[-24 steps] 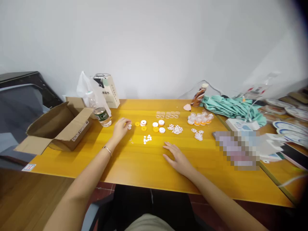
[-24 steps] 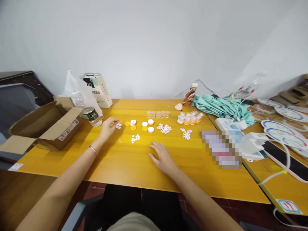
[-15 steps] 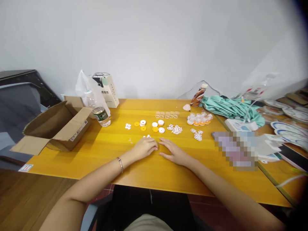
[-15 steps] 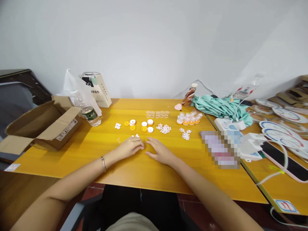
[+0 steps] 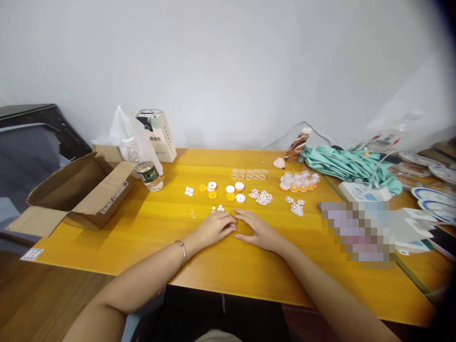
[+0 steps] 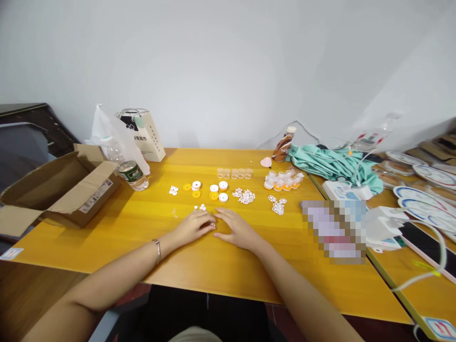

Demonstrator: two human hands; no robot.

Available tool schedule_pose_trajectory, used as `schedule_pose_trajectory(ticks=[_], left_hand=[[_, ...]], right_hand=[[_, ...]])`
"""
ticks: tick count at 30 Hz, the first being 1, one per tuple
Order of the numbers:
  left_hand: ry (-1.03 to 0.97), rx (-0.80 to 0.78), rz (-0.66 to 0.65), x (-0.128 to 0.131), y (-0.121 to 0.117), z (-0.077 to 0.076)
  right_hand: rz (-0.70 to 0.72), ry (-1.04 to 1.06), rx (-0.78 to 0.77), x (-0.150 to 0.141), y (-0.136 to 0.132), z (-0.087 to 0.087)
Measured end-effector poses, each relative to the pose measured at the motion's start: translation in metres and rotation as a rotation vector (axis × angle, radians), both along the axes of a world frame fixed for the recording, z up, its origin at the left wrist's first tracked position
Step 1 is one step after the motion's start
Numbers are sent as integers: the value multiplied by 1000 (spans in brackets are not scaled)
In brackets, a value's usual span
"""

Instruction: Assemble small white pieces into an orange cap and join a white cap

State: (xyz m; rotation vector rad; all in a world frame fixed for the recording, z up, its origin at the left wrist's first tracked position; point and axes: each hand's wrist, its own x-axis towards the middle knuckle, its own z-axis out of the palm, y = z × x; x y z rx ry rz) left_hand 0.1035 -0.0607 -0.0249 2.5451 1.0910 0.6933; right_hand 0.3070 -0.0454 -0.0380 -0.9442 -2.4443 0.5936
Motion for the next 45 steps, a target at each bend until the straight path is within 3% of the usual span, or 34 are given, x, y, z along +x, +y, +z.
schedule_pose_trajectory(ticks=[4, 9, 12, 16, 19, 22, 24, 25, 28, 31, 37, 45], left_hand=[[-61, 35, 98, -11, 8, 7], [6, 94, 493, -53, 48, 20], [61, 61, 559, -75, 74, 20], [120, 26, 591, -82, 93, 13], [123, 29, 624, -79, 95, 11], [103, 60, 672, -75, 85, 20], [60, 93, 642, -69, 70, 28], [6, 115, 562, -64, 61, 32], [-75, 35, 140, -45, 30, 38], [3, -76, -31, -26, 10, 32], [6, -158, -37, -14, 6, 13], [25, -102, 40, -8, 0, 5]], right_hand=[[-4, -2, -17, 0, 0, 2], [-3, 9, -30, 1, 0, 4], [-10, 8, -38, 1, 0, 5], [-13, -2, -52, 1, -1, 7], [-16, -9, -60, 1, -2, 9], [-12, 3, -58, 2, -2, 8], [-9, 14, -55, 2, -1, 7], [-9, 20, -54, 3, 0, 6], [-6, 38, -54, 4, 1, 2], [-4, 54, -59, 4, 3, 0], [-30, 66, -64, 6, 1, -1], [-78, 88, -7, 2, 1, -6]])
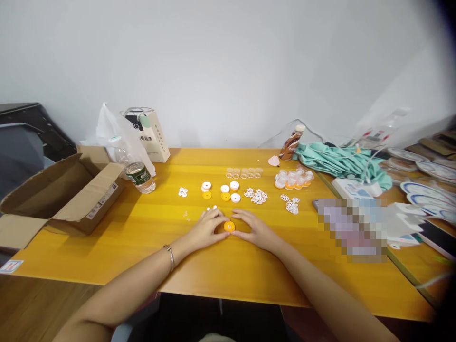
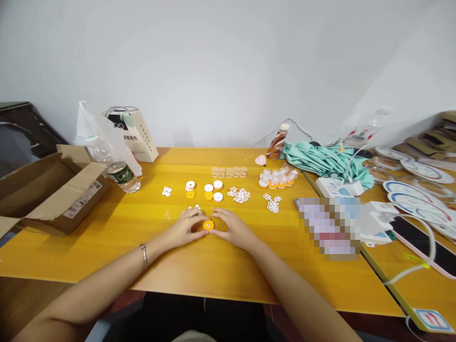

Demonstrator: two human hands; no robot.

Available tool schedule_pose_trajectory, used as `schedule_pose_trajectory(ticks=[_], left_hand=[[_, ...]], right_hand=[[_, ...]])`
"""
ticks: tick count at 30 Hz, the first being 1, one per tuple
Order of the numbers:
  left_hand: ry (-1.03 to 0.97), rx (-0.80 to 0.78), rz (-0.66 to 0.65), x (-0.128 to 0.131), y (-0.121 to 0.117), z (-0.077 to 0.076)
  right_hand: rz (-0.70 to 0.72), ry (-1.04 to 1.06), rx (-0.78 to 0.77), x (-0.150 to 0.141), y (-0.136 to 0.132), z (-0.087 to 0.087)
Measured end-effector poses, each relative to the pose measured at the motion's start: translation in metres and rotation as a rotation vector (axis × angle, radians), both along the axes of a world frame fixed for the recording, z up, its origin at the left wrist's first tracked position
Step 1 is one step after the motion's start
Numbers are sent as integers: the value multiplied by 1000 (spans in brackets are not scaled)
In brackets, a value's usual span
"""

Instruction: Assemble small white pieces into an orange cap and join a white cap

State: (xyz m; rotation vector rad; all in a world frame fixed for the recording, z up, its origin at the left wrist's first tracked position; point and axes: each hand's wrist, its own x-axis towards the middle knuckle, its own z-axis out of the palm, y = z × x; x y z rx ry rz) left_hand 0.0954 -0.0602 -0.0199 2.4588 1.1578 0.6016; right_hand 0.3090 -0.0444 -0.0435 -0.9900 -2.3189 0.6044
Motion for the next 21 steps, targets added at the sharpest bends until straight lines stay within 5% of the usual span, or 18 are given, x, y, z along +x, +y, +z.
schedule_pose_trajectory(ticks=[21], left_hand=[[93, 81, 146, -3, 6, -5]], right_hand=[[-34, -65, 144, -17, 12, -3]])
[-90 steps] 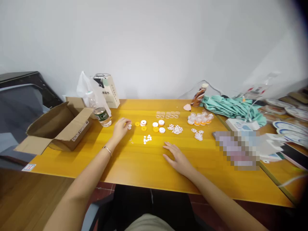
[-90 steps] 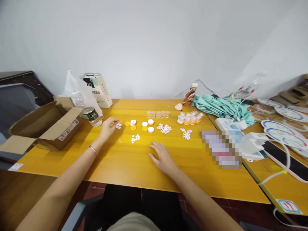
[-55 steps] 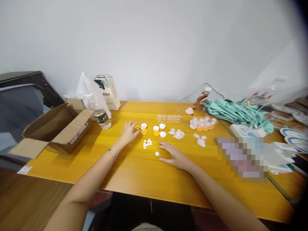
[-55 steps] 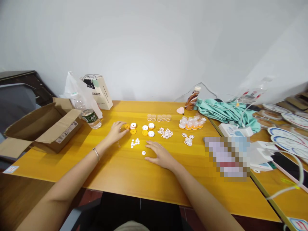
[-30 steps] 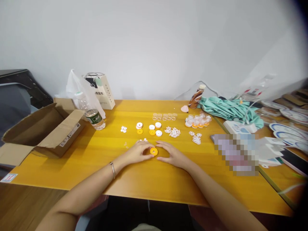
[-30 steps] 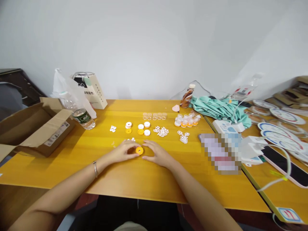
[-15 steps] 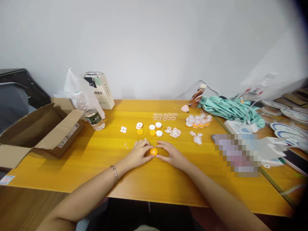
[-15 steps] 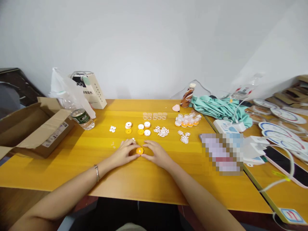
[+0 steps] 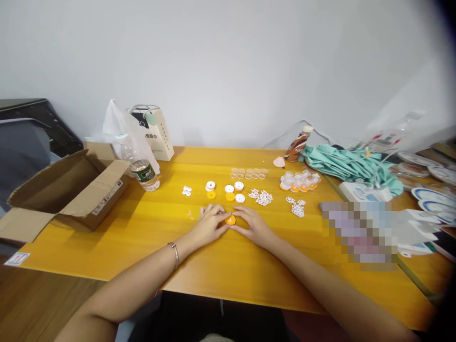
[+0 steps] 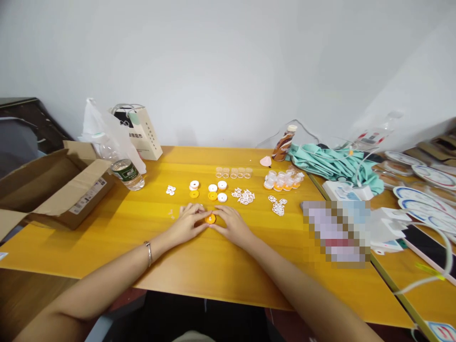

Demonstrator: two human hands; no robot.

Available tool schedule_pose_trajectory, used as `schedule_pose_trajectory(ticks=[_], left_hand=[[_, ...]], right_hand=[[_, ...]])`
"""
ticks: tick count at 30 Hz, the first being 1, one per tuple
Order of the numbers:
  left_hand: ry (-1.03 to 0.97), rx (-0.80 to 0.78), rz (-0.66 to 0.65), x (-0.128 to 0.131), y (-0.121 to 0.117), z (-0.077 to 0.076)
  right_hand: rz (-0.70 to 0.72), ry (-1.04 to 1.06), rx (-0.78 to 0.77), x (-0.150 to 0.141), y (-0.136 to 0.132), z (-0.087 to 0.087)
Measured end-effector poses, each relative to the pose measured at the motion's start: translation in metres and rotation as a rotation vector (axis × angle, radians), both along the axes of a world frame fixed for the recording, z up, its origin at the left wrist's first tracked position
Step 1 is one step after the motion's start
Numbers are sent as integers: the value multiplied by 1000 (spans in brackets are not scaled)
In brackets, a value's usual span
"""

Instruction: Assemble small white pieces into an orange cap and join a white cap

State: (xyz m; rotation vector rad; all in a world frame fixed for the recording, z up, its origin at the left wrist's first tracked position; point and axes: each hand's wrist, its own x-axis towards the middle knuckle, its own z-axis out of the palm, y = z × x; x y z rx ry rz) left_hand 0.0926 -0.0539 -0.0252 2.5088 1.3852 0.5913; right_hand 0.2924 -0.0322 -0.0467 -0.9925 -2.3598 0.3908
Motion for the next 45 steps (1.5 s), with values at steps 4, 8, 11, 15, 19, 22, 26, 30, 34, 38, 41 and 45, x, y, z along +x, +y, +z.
schedule_pose_trajectory(ticks=[4, 8, 11, 15, 19, 22, 26, 30, 34, 38, 41, 45], left_hand=[[24, -14, 3, 2, -3, 1], [18, 16, 12, -5, -3, 15], [-23, 48, 59, -34, 7, 33], [21, -156, 145, -91, 25, 45], [121, -380, 168, -119, 32, 41], [129, -441, 154, -115, 32, 37], [135, -440, 163, -105, 33, 34], [164, -406, 199, -102, 32, 32], [183, -356, 223, -102, 28, 37], [113, -156, 121, -84, 19, 47], [-69, 15, -51, -52, 12, 43], [-80, 91, -129, -12, 10, 22]], right_hand=[[9, -7, 1, -1, 3, 0], [10, 8, -9, 1, 2, -1], [-18, 15, -19, 1, 0, -1], [-26, -5, -31, 0, -2, 4], [-27, -24, -19, -2, -2, 8], [-24, -29, -19, -2, -2, 7], [-19, -15, -18, -1, -2, 6], [-16, 4, -6, 0, -2, 5], [-12, 7, -10, -1, -1, 4], [-5, 22, -5, -1, 0, 4], [-3, 27, -8, -1, 1, 2], [4, 39, -12, -1, 2, 0]])
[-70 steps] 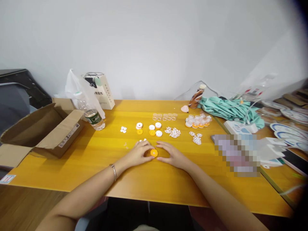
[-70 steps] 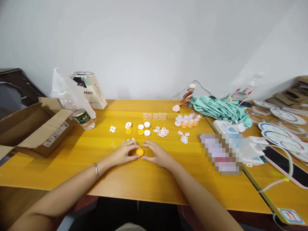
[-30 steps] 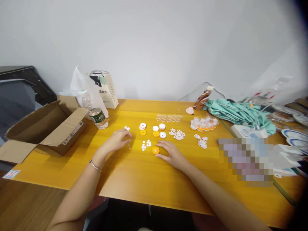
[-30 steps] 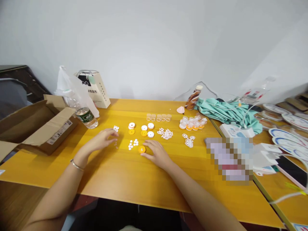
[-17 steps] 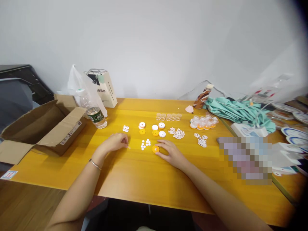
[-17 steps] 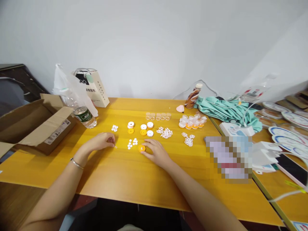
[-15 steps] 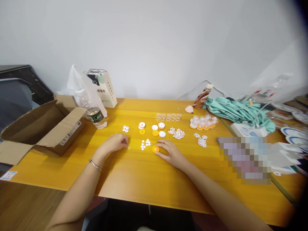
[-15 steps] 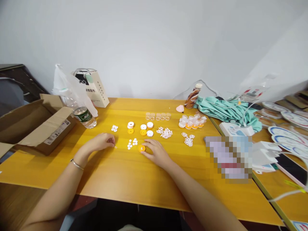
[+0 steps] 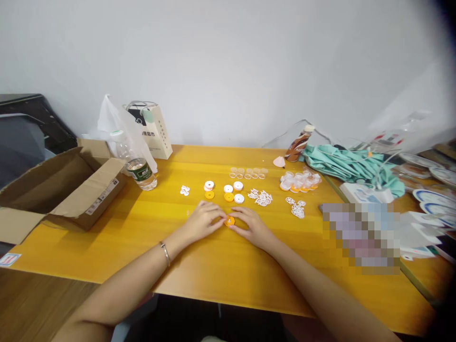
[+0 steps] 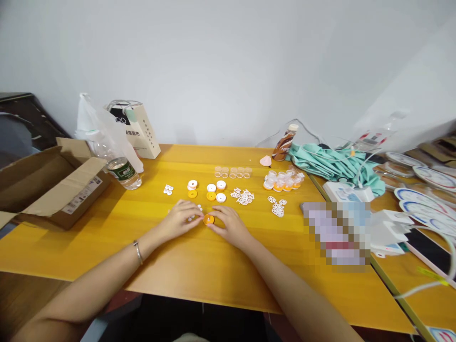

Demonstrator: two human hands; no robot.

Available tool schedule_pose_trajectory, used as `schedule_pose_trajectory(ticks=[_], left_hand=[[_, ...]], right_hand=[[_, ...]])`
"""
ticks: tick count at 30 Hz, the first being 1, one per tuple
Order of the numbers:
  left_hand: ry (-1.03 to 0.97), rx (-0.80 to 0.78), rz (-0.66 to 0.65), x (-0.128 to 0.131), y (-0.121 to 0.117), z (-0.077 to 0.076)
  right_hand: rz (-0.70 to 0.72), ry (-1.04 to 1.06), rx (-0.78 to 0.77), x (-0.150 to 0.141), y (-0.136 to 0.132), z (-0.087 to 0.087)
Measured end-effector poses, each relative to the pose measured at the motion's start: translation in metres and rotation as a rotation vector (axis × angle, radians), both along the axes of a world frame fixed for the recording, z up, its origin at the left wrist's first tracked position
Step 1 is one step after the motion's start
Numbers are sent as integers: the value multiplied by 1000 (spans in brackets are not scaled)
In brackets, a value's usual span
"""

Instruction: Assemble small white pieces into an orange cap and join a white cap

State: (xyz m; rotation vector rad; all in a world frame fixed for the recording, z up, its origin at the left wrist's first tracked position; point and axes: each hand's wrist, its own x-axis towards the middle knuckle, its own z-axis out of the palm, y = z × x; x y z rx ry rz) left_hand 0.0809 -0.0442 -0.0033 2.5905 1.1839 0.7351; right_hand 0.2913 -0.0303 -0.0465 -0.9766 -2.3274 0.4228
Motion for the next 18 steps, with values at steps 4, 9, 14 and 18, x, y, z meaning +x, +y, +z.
schedule_pose_trajectory(ticks=[4, 9, 14, 18], left_hand=[[34, 3, 10, 15, 4, -17], [19, -2, 15, 16, 4, -20], [17, -10, -13, 16, 4, -20], [4, -20, -22, 14, 4, -21]], right_hand=[[0, -5, -7, 0, 0, -1], [-3, -9, -1, 0, 0, -1], [-9, -9, 4, -1, 0, 1], [-9, -1, 15, -1, 0, 0]])
